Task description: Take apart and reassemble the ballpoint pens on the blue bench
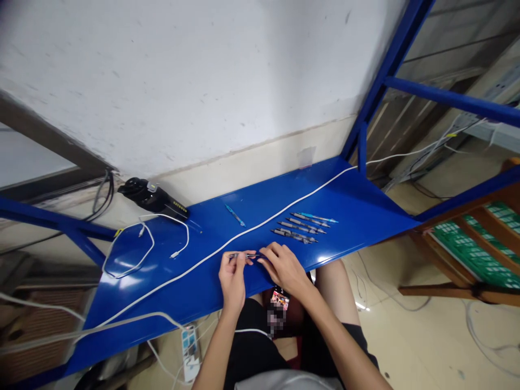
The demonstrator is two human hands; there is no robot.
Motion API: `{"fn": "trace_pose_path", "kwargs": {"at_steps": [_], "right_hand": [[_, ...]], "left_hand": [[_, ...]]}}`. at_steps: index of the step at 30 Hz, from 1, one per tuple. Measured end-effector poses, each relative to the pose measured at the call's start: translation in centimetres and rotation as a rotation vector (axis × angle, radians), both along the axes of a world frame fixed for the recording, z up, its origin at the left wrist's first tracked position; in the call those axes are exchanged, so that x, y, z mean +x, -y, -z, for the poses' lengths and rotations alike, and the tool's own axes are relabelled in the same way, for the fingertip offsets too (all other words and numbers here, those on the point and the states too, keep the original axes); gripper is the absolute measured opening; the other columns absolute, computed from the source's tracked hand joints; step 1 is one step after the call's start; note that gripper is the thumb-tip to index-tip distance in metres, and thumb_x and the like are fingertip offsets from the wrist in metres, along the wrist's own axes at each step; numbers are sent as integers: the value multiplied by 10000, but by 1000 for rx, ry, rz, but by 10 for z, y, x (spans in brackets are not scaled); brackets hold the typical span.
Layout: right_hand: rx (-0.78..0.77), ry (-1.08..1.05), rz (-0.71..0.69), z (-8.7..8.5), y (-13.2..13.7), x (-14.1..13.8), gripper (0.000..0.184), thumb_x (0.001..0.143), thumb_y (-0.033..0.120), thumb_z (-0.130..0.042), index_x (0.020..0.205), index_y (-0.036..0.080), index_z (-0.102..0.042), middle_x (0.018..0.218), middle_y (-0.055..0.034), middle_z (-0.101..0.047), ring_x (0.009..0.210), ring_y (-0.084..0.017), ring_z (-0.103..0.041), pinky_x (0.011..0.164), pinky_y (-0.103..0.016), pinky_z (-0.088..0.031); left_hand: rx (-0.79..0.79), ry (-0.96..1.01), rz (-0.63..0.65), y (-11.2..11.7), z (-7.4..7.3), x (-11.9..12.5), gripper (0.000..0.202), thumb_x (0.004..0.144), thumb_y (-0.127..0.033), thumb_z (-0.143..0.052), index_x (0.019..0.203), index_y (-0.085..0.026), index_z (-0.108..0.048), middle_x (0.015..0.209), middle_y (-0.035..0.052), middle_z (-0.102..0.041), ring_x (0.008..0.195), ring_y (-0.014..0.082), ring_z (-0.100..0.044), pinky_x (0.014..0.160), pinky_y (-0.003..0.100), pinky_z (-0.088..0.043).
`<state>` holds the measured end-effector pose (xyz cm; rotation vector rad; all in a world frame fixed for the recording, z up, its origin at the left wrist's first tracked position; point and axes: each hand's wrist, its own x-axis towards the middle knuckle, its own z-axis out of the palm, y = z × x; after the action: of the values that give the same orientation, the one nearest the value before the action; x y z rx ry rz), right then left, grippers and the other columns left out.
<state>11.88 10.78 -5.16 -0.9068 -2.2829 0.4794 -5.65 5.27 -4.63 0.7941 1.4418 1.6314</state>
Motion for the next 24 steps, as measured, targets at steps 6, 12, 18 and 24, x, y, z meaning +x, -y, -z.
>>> {"fn": "trace_pose_path", "kwargs": {"at_steps": [6,12,18,24], "right_hand": [[54,62,51,-2,0,2,305,1130,140,-462,1354,234,-646,1171,-125,-667,979,-251,-638,806,-381,-451],[86,53,67,-5,1,1,290,1126,141,-463,1340,215,-645,1158,-131,-643,976,-252,-602,809,-386,-434],[72,57,70,-8,1,0,287,1129,152,-458,1343,218,-638,1170,-131,-640,979,-253,-597,813,-387,-442],[77,47,70,-7,1,1,278,1128,150,-475,1339,211,-644,1165,-132,-642,964,-251,-596,805,-389,-443]], "left_hand": [[33,78,-26,-1,1,1,337,1049,-520,-684,1140,-213,-579,1060,103,-826,801,173,-766,809,324,-612],[49,95,-29,0,1,1,309,1074,-515,-645,1150,-234,-541,1079,97,-825,827,169,-774,828,314,-607],[52,99,-42,0,1,1,321,1070,-522,-651,1148,-230,-541,1083,109,-824,855,186,-787,815,318,-604],[55,115,-44,0,1,2,308,1076,-511,-646,1157,-237,-532,1081,102,-826,841,176,-776,829,323,-603]]}}
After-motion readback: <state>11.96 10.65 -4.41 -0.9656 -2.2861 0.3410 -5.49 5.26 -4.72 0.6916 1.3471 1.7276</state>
